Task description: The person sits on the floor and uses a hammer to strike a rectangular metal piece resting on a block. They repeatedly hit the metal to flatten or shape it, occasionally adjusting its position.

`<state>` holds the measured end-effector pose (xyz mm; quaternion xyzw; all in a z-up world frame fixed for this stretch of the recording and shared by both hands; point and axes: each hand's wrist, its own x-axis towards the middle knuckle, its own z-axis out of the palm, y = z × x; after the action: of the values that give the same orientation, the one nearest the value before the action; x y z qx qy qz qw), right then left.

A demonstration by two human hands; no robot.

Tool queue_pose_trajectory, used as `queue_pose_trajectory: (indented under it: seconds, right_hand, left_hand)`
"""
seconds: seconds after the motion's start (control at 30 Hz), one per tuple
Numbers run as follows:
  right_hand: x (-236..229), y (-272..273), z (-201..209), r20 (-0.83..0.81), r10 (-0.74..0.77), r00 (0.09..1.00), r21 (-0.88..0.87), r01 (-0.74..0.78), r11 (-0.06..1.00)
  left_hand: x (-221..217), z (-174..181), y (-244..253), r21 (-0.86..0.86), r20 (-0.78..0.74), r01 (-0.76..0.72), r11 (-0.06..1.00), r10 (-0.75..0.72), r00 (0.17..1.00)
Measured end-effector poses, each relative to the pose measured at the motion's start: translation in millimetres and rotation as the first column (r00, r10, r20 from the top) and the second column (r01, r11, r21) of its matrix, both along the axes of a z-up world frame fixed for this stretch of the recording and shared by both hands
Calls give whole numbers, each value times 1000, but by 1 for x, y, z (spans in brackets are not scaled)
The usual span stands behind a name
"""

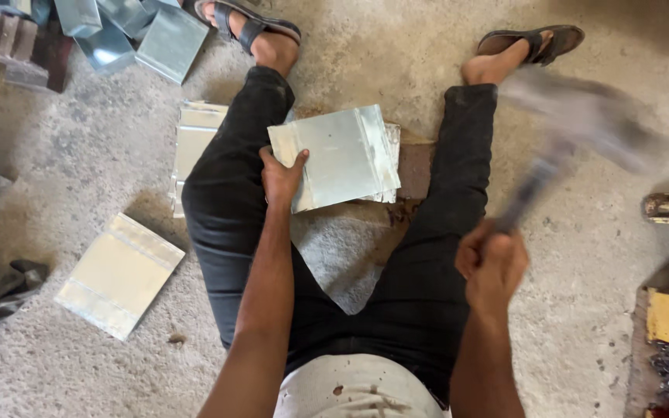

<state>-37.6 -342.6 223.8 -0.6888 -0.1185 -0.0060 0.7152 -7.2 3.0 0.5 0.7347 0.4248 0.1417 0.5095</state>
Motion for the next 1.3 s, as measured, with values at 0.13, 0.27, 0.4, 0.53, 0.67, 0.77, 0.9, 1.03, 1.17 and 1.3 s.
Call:
queue_pose_trajectory:
  seconds: [0.13,0.27,0.4,0.53,0.67,0.77,0.9,1.03,1.17,1.3]
  right_hand:
    - [0,1,-64,204,-160,966,356,79,931]
    - [-5,9,-158,101,-47,994,-266,72,961]
    - [7,-1,-126,-170,45,985,-640,-144,755]
    - [-4,-2,-32,-252,35,967,-268,-105,958]
    - [-15,-1,-6,-33,44,998,52,-43,998]
    - [-33,1,-67,-8,66,998,333,-59,941]
    - [-12,18,-152,-106,21,994,-148,-36,988]
    - [-5,11,-150,-235,-18,972,-540,-115,834]
    - [1,4,-91,-368,56,928,-281,-169,945]
    - [-15,-3,-31,-206,128,970,29,-124,992]
  left_hand:
    - [-1,0,-2,5,8,-9,1000,9,1000]
    - [0,-18,-1,14,107,-10,1000,9,994]
    - [4,-34,5,42,247,39,998,-48,968]
    - [-10,-26,0,95,78,114,989,-122,989]
    - [-1,-7,-3,20,-29,102,995,-101,994]
    - [-11,-4,-4,24,-49,108,994,-107,993]
    - [-5,-8,3,68,5,123,990,-124,992]
    - [-6,-24,3,-25,108,110,994,-107,988]
    - [-11,-32,4,-10,30,136,991,-135,990]
    - [1,-30,3,34,123,76,997,-79,989]
